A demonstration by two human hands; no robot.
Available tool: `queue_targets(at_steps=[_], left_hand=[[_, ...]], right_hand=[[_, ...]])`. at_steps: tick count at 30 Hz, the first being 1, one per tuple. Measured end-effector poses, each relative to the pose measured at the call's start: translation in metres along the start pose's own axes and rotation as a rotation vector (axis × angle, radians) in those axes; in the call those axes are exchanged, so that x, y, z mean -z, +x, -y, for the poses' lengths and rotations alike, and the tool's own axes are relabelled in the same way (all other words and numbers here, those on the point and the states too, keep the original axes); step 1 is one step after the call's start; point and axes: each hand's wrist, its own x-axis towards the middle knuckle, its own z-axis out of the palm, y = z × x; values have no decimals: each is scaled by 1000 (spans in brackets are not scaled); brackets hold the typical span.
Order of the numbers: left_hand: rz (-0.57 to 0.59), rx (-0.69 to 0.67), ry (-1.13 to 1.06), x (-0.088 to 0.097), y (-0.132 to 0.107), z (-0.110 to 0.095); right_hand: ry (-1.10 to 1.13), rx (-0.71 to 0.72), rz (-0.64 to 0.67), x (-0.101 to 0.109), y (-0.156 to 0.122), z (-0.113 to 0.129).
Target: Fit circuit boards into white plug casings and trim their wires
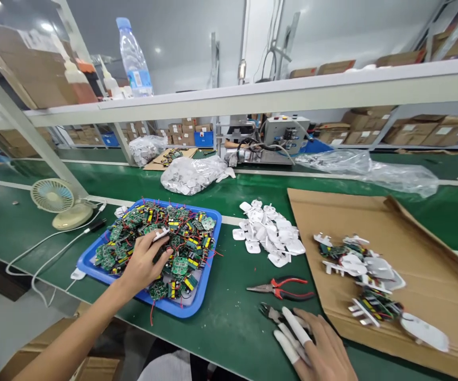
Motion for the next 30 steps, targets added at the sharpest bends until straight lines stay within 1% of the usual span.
queue_targets(at_steps=[4, 8, 10, 13, 15, 17, 18, 20, 22, 23, 25, 28, 30], left_hand=[[92, -107, 8, 7, -2, 8], [205, -229, 50, 19, 2, 10], [215, -261, 61, 25, 8, 7], [145, -270, 7, 32, 28, -1], [112, -281, -103, 32, 47, -11], [157, -302, -259, 26, 66, -23], [213, -315, -338, 20, 76, -30], [374, -349, -462, 2, 95, -46], [531, -391, -521, -23, 113, -64], [586, -406, -522, -38, 123, -73], [632, -412, -482, -67, 142, -92], [613, -393, -419, -107, 174, -116], [596, -387, -402, -127, 193, -127]], right_hand=[[-86, 19, 63, 10, -3, 5], [-182, -54, 104, 21, -3, 15], [-193, -65, 108, 23, -4, 18], [-169, -94, 91, 23, -5, 21], [-144, -115, 64, 21, -7, 23], [-119, -131, 42, 19, -10, 24], [-110, -138, 32, 18, -12, 25], [-101, -156, 18, 17, -14, 26], [-90, -171, 9, 17, -16, 26], [-82, -180, 10, 17, -16, 27], [-64, -202, 13, 19, -14, 28], [-45, -230, 12, 23, -11, 30], [-38, -243, 18, 25, -10, 31]])
